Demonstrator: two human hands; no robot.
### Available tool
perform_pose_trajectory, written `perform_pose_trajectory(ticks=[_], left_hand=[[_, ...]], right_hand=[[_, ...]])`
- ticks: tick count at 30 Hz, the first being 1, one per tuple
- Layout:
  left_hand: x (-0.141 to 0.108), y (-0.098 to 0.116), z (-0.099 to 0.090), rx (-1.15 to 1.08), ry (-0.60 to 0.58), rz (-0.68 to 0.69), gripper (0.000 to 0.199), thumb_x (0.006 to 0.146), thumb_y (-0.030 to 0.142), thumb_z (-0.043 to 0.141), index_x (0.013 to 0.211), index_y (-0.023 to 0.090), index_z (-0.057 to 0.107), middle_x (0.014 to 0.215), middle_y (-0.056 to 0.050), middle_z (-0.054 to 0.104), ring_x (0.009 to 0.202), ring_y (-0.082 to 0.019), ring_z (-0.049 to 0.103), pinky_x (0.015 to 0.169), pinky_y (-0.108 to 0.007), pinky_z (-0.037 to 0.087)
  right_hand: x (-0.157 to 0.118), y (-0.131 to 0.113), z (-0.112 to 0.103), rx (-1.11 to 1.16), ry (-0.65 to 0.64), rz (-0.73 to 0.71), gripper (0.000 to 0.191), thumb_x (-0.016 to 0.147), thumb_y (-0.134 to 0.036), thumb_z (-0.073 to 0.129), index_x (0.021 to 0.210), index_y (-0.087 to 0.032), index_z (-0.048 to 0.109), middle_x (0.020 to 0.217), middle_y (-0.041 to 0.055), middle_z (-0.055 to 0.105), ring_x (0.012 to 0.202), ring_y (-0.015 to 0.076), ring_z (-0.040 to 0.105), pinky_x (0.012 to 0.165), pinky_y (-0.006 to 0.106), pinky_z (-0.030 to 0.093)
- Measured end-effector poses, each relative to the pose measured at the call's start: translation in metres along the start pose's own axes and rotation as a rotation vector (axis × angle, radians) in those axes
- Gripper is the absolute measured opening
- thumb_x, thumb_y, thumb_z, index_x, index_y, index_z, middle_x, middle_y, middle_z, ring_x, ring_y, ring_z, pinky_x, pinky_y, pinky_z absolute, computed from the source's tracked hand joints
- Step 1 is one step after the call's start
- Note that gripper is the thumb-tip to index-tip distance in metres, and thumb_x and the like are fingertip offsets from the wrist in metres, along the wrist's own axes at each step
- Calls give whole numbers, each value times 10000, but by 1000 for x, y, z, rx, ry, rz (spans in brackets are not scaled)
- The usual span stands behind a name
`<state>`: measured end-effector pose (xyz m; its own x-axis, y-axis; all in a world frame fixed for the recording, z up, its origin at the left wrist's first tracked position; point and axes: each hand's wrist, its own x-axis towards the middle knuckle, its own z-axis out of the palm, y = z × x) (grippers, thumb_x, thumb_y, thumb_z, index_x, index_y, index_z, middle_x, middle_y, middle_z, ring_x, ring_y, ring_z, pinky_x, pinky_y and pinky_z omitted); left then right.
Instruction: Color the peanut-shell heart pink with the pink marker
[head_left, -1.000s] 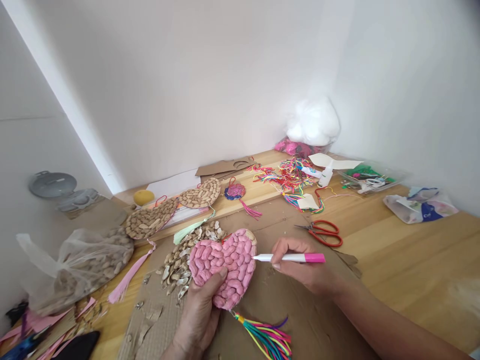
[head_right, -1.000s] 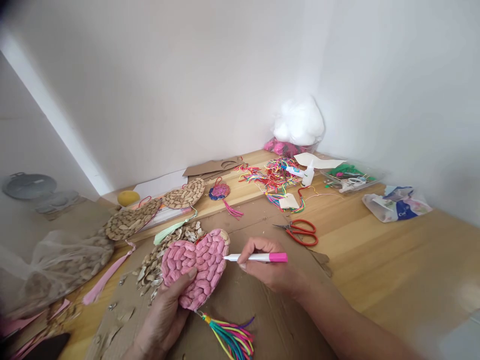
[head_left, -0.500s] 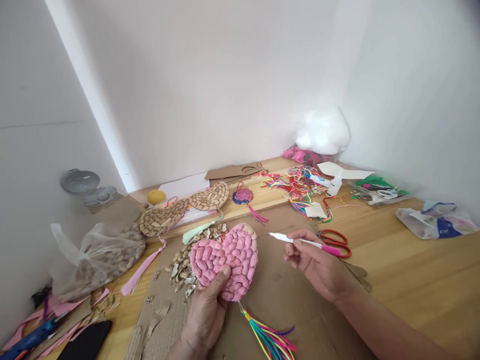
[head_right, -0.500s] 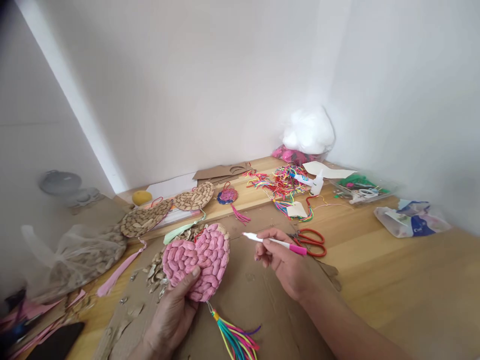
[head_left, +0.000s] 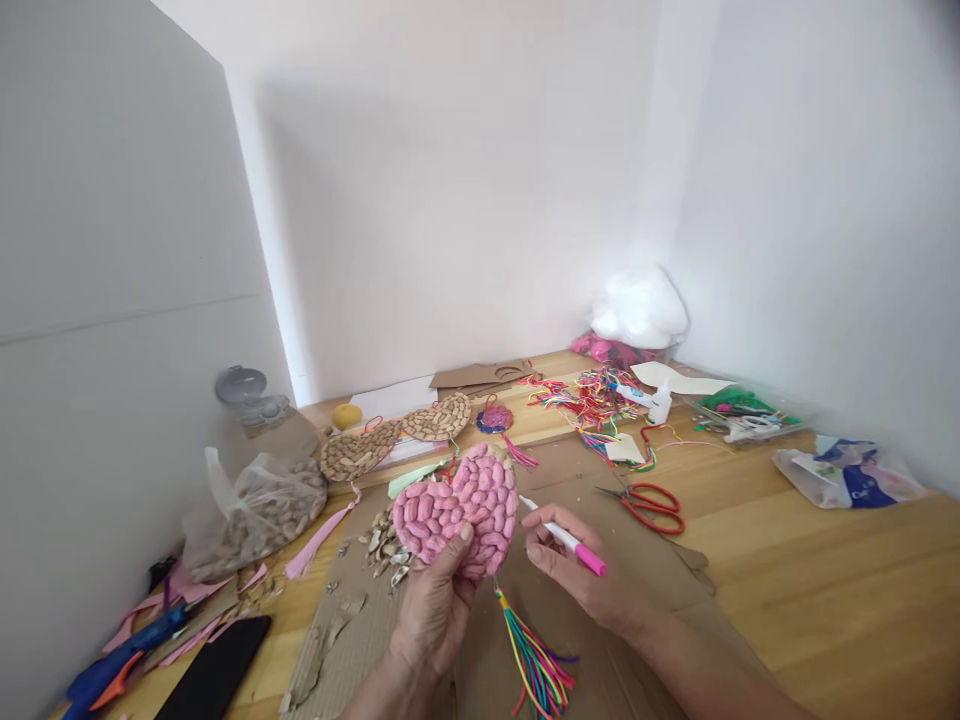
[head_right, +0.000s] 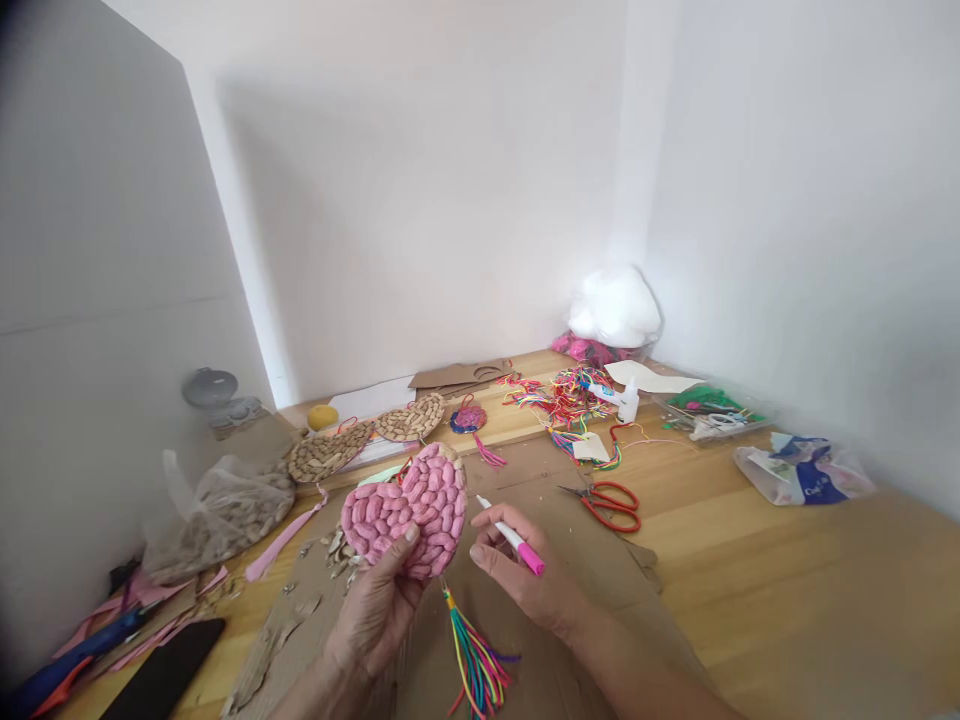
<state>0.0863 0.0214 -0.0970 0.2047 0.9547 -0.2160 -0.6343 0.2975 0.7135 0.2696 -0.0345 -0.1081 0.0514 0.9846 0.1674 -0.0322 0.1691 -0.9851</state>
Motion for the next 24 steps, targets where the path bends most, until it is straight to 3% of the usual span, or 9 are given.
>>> perform_pose_trajectory(ticks=[7,9,12,14,17,20,24], left_hand=[[-28,-24,19,-76,1,-22,465,837,54,714,1282,143,613,1161,-149,745,924,-215,752,838,-348,636],[-32,-29,20,-72,-20,-7,497,803,71,759,1274,160,626,1167,-135,745,948,-210,743,842,-326,618],[-40,-30,17,-5,-99,52,518,749,202,848,1233,190,666,1171,-114,746,999,-234,725,874,-342,587],[-47,-30,10,72,-136,74,522,703,287,888,1181,202,697,1156,-109,748,1011,-250,716,873,-350,568],[-57,-36,-10,200,-124,112,529,651,298,918,1132,219,711,1107,-95,745,1051,-243,688,838,-305,545],[-64,-49,-34,362,-71,180,615,562,302,957,1122,201,722,895,-56,732,790,-175,669,767,-286,545],[-69,-60,-50,488,-49,274,554,575,434,927,1030,169,752,796,-37,686,669,-154,618,642,-263,528]], right_hand=[[-5,0,10,163,-96,-42,308,840,-451,737,1025,-209,685,989,40,695,955,219,607,879,352,468],[-5,4,12,182,-87,-35,303,837,-463,733,992,-209,679,953,29,693,914,203,610,851,338,476],[-4,10,11,194,-51,-13,301,829,-482,732,899,-199,656,781,-2,647,712,149,561,660,277,446],[-2,13,8,193,-24,-5,323,833,-503,721,856,-192,639,708,-15,609,628,127,508,565,248,381],[1,14,3,187,2,-11,344,816,-512,735,847,-183,637,708,-13,607,618,121,494,543,238,348],[4,14,0,185,32,-21,379,790,-543,744,845,-184,634,695,-18,592,593,114,471,527,236,324],[7,15,-1,174,64,-22,428,767,-595,741,845,-189,628,661,-31,551,570,108,440,514,234,298]])
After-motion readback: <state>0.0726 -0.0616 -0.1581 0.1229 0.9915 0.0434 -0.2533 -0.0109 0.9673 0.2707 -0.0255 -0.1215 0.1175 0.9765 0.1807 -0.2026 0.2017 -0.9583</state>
